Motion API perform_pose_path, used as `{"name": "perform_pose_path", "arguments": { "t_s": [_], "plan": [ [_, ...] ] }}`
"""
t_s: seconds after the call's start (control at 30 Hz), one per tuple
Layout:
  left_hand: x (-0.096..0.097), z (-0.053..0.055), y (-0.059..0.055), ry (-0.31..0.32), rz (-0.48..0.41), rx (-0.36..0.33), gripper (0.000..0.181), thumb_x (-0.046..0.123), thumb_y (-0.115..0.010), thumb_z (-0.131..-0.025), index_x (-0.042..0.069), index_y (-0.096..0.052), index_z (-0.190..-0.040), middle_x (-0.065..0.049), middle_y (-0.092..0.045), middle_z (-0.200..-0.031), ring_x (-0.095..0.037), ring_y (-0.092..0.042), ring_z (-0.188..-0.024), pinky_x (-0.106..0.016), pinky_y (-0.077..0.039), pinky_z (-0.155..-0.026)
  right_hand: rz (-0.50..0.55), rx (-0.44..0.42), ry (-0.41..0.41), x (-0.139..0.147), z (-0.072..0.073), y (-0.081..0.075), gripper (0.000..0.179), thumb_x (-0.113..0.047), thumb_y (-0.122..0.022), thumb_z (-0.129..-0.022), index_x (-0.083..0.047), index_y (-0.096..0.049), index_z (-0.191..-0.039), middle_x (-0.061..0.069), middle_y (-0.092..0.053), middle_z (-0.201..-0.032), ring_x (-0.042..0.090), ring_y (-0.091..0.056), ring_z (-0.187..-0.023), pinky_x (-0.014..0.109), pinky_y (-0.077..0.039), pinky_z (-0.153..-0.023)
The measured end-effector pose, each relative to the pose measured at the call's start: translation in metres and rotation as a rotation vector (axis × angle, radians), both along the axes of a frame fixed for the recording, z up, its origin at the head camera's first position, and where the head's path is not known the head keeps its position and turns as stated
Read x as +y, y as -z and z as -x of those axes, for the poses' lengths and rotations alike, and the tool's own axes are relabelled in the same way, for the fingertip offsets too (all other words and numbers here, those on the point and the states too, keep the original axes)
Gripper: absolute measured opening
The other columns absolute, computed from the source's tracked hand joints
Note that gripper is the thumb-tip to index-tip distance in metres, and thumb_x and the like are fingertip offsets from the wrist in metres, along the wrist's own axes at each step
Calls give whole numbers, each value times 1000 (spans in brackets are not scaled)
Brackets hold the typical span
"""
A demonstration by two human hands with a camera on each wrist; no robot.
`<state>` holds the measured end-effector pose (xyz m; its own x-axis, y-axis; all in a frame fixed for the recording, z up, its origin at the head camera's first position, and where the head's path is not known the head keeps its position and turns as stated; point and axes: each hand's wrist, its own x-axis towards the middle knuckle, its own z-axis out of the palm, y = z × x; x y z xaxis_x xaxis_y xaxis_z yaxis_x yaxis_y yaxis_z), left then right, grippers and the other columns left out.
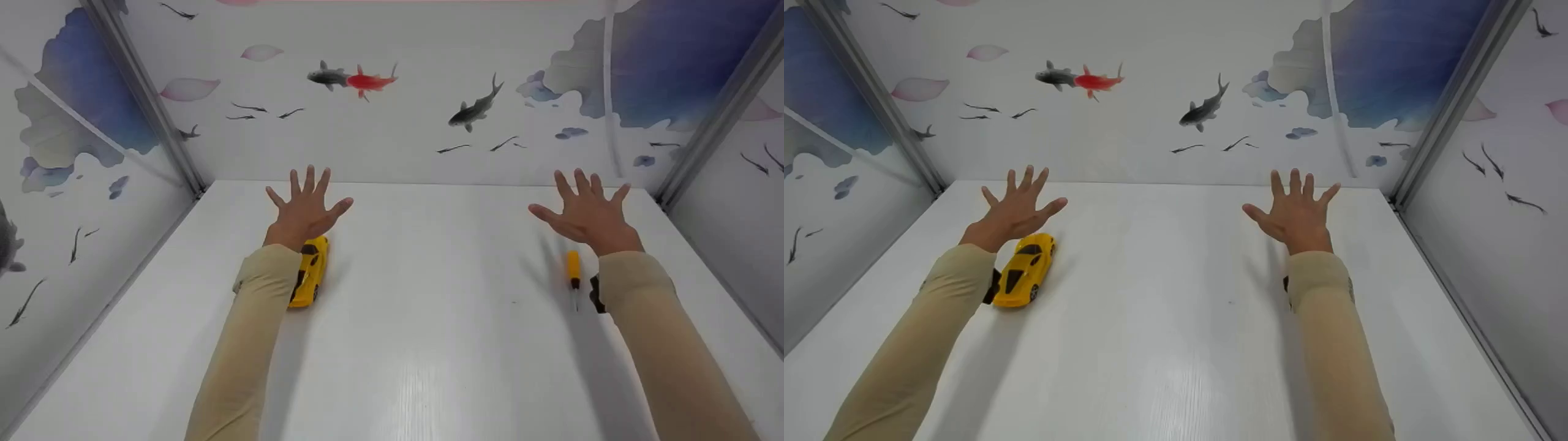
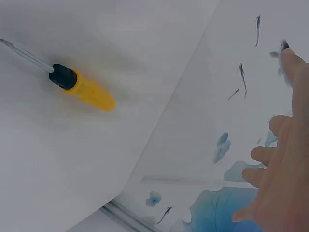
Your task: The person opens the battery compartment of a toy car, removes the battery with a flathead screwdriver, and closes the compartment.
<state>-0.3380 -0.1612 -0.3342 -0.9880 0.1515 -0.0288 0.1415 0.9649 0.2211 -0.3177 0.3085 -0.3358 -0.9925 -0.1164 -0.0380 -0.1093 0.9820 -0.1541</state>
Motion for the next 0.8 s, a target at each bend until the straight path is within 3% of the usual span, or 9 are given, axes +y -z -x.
{"name": "perform_pose_path", "arguments": {
  "t_s": [0.43,0.6,0.8],
  "plan": [
    [-5,-7,-9,69,-8,17,80,69,-28,-100,26,-2,-163,-11,7,-170,-42,14,-154,-79,16,-110,-38,25,-65,-47,1,-2,102,-74,-32,-96,0,-1,-160,32,0,-164,55,-3,-150,80,12,-110],
    [-18,-11,-7,62,-74,12,78,66,-30,-101,27,-3,-163,-10,6,-170,-43,11,-155,-77,16,-112,-89,77,-106,-64,-2,3,96,-68,-35,-99,2,-10,-159,32,-12,-163,52,-12,-150,80,5,-113],
    [-31,-18,1,68,-207,-11,74,60,-35,-103,27,-7,-163,-10,-1,-171,-42,5,-156,-73,14,-116,-73,138,-138,-83,-6,17,86,-62,-39,-101,0,-21,-158,31,-27,-158,48,-24,-147,77,-7,-116]
  ]
}}
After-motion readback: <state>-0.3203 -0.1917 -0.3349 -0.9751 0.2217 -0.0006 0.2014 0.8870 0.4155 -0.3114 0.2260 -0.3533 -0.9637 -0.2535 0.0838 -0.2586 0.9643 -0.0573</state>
